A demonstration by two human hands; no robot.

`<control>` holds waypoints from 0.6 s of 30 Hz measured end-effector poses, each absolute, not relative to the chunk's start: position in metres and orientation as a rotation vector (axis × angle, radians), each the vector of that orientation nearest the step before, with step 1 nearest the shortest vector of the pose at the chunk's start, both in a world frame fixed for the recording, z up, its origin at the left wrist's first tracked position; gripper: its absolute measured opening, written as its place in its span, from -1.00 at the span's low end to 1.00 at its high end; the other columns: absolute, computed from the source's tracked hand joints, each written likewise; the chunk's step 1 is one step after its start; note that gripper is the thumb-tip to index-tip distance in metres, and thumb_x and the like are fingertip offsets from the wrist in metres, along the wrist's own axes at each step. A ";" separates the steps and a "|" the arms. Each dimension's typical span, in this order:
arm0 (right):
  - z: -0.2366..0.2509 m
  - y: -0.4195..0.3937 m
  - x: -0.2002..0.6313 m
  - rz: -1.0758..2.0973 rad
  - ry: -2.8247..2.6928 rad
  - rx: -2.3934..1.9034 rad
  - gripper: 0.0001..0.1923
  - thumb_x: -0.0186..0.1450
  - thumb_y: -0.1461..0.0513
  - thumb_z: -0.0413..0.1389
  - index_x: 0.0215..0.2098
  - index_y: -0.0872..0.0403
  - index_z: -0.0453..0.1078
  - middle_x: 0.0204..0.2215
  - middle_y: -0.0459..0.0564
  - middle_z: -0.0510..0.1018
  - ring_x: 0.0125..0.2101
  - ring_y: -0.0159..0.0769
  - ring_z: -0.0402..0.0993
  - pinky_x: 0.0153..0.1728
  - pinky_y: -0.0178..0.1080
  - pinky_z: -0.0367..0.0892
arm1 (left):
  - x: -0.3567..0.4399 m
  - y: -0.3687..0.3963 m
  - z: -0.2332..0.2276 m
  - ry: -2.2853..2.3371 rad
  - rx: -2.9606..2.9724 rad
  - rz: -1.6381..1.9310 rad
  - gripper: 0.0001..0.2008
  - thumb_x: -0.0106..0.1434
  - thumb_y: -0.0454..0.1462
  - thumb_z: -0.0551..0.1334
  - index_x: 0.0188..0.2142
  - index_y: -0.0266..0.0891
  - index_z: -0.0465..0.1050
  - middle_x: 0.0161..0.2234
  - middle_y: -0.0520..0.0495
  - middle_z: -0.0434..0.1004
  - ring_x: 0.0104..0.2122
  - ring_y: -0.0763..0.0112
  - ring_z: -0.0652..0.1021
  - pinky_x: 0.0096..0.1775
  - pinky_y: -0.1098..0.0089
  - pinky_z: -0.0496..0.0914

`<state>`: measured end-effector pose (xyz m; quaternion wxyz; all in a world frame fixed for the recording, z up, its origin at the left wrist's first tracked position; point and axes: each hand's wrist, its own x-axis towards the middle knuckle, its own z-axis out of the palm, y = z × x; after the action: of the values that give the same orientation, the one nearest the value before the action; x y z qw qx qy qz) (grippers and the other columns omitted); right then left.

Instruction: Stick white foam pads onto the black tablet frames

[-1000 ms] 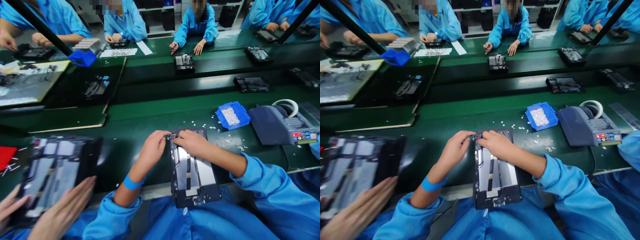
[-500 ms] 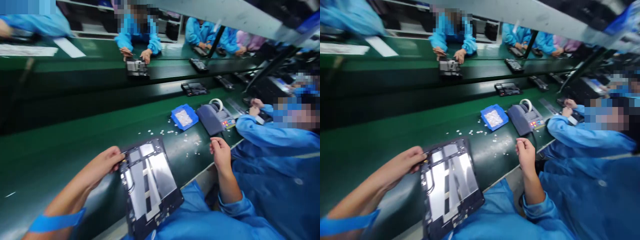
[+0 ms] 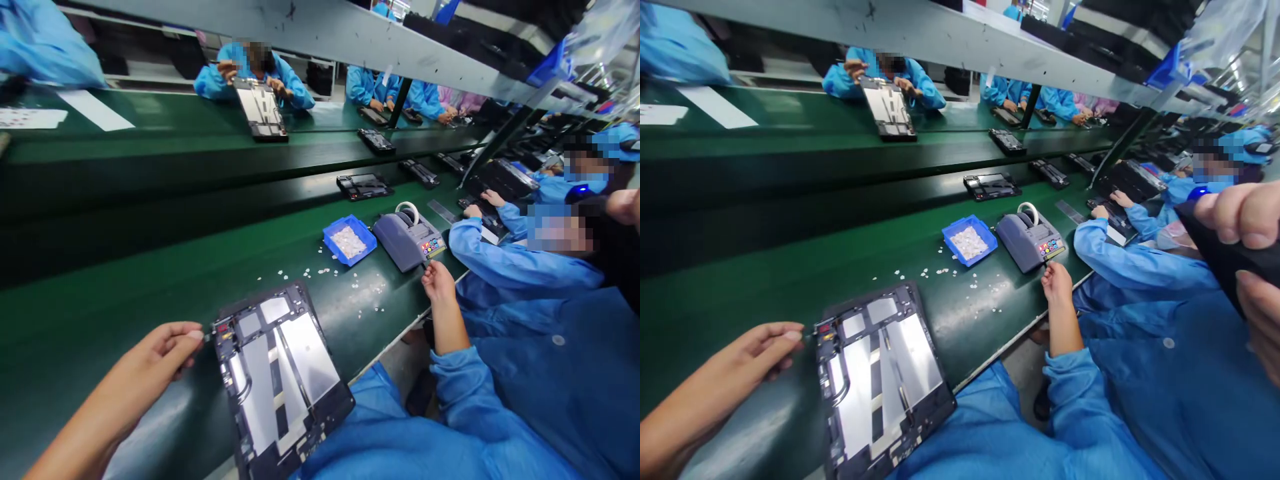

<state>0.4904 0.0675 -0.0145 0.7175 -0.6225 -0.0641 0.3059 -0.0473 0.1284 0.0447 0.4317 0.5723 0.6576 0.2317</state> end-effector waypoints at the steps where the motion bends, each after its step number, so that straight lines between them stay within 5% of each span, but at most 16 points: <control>1: -0.014 0.064 0.478 0.677 -0.153 -1.372 -0.64 0.16 0.11 0.33 -0.45 0.03 0.21 -0.66 -0.31 0.30 -0.70 -0.56 0.22 -0.73 -0.53 0.07 | -0.052 0.123 0.045 1.707 1.441 0.645 -0.55 0.05 0.20 0.26 -0.26 -0.03 0.46 -0.42 -0.10 0.58 -0.38 0.04 0.55 -0.36 0.14 0.47; 5: -0.002 0.052 0.396 0.819 -0.335 -1.328 -0.66 0.10 0.08 0.38 -0.37 0.06 0.36 -0.54 -0.20 0.48 -0.63 -0.52 0.33 -0.68 -0.48 0.19 | -0.041 0.092 0.062 1.805 1.475 0.788 -0.66 0.16 0.11 0.24 -0.21 0.01 0.44 -0.30 -0.06 0.60 -0.27 0.06 0.60 -0.26 0.16 0.51; 12: 0.051 0.064 0.239 1.183 -1.142 -1.183 -0.79 0.33 0.10 0.23 -0.35 0.08 0.56 -0.53 -0.09 0.58 -0.56 -0.40 0.44 -0.54 -0.37 0.34 | 0.053 0.073 0.078 1.203 1.131 0.907 -0.64 0.13 -0.10 0.34 -0.11 -0.15 0.46 -0.18 -0.11 0.59 -0.32 0.32 0.55 -0.27 0.32 0.46; 18: 0.051 0.081 0.208 1.186 -1.522 -1.129 -0.79 0.41 0.17 0.14 -0.19 0.05 0.62 -0.39 -0.06 0.68 -0.43 -0.32 0.55 -0.38 -0.29 0.43 | 0.038 0.079 0.064 1.196 0.897 1.206 -0.80 0.22 -0.12 0.30 -0.35 -0.18 0.38 -0.42 0.03 0.44 -0.46 0.46 0.38 -0.35 0.41 0.33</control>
<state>0.2076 0.0812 0.0512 0.4376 -0.4542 -0.6122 0.4769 0.0382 0.0794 0.0645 0.5731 0.3826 0.5104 0.5144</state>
